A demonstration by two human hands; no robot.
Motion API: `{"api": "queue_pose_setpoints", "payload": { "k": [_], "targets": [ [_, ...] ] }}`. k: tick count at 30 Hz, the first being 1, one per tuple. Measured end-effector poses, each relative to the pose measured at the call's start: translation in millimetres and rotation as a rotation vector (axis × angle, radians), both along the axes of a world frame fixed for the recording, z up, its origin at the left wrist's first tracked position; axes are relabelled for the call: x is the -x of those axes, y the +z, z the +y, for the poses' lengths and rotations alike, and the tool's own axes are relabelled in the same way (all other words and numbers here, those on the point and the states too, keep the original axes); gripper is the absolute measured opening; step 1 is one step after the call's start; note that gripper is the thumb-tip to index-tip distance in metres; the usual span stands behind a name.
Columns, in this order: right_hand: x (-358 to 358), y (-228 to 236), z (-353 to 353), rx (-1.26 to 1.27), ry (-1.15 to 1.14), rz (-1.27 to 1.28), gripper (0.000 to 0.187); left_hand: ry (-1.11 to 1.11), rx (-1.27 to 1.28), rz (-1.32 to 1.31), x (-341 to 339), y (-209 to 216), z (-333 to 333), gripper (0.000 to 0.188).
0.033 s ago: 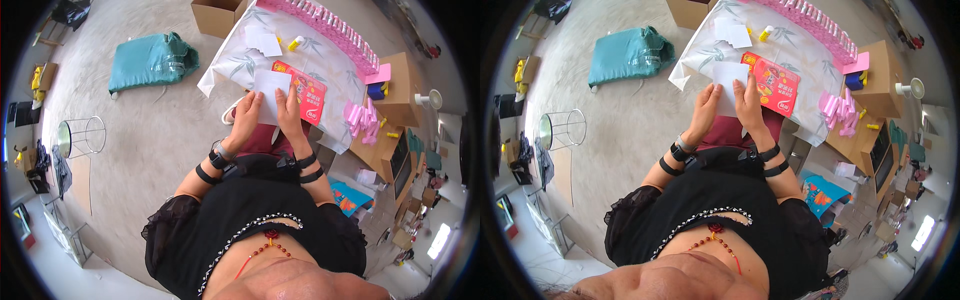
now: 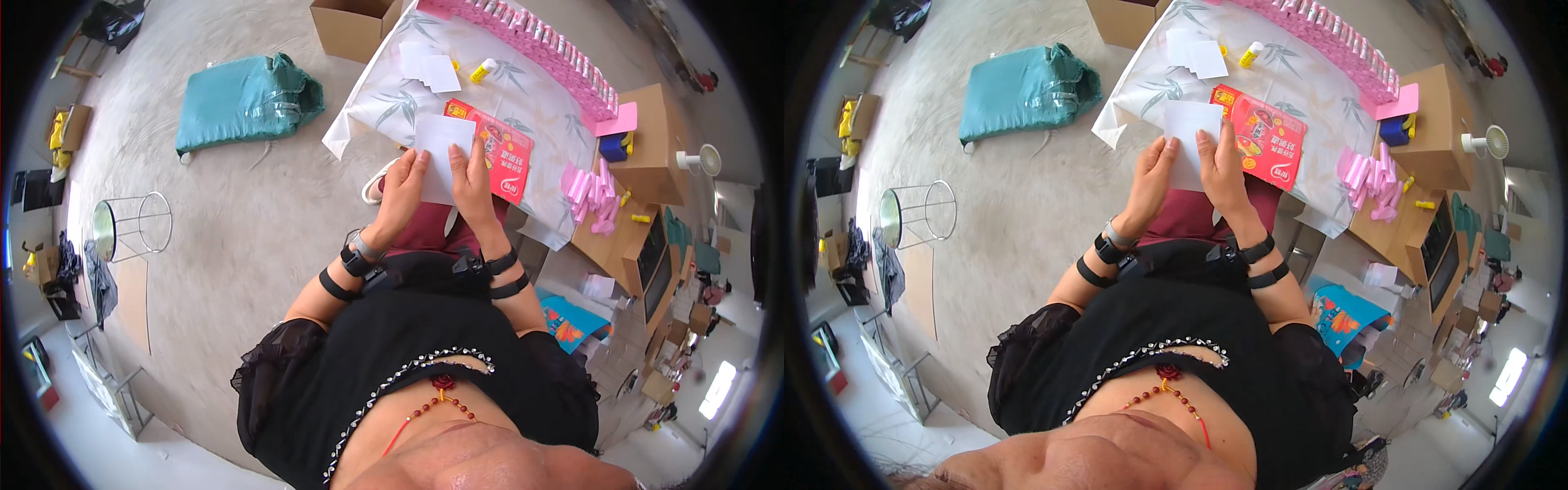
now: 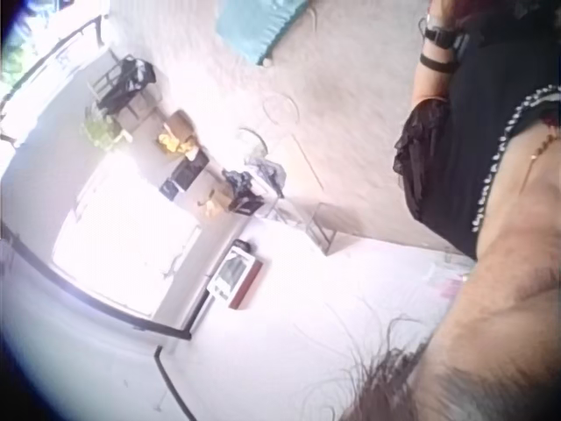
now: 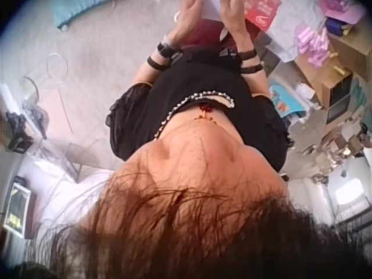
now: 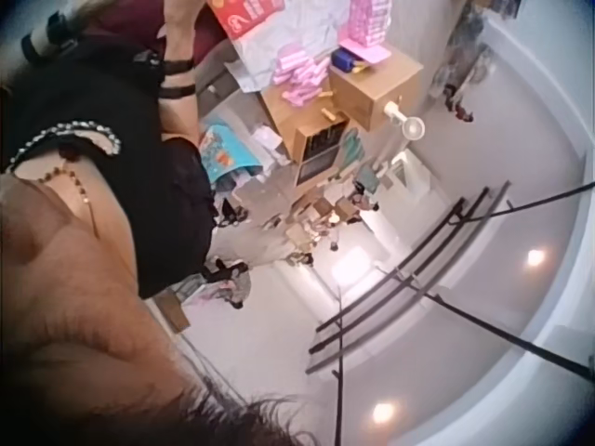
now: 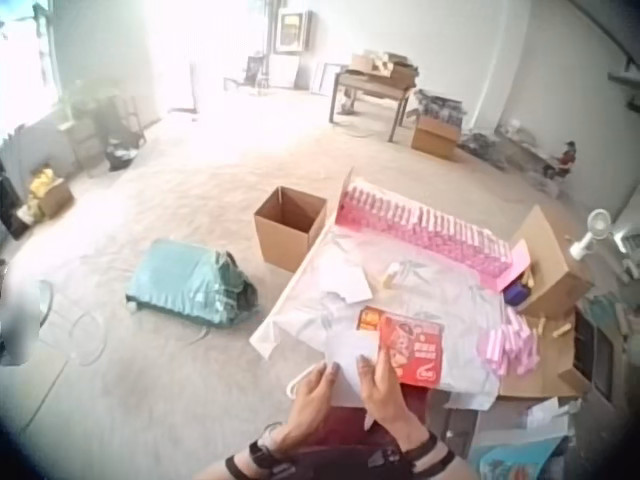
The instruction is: Applying glue to small pink plastic tubes and arranging them on a table in a manufacturing setting.
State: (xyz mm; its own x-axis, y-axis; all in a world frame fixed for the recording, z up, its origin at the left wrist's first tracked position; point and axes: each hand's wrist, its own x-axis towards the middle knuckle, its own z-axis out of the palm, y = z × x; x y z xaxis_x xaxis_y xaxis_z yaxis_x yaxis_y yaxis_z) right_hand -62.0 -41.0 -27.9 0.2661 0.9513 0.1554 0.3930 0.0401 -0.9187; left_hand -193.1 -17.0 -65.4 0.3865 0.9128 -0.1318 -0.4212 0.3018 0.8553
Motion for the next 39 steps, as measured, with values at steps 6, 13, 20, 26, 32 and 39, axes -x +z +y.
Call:
{"api": "queue_pose_setpoints", "payload": {
  "k": [6, 13, 20, 26, 32, 39],
  "targets": [
    [18.1, 8.1, 12.5, 0.024, 0.027, -0.037, 0.053, -0.007, -0.03, 0.025, 18.1, 3.6, 15.5, 0.032],
    [27.9, 15.7, 23.4, -0.007, -0.024, 0.15, 0.035, 0.024, -0.101, 0.043, 26.2, -0.6, 28.9, 0.031],
    [30.9, 16.8, 24.5, -0.062, -0.176, 0.017, 0.034, 0.048, -0.31, 0.22, 31.4, 26.6, 38.3, 0.023],
    [32.4, 23.6, 2.9, -0.049, -0.071, 0.072, 0.035, -0.175, -0.052, -0.151, 42.9, 63.7, 55.7, 0.036],
    [33.9, 25.9, -19.7, -0.056, -0.102, 0.127, 0.034, -0.162, 0.009, -0.248, 30.3, 61.3, 35.8, 0.026],
    [13.0, 23.3, -42.6, -0.09, -0.149, 0.139, 0.032, -0.138, 0.03, -0.281, 0.9, 61.6, 11.6, 0.025]
  ]
}}
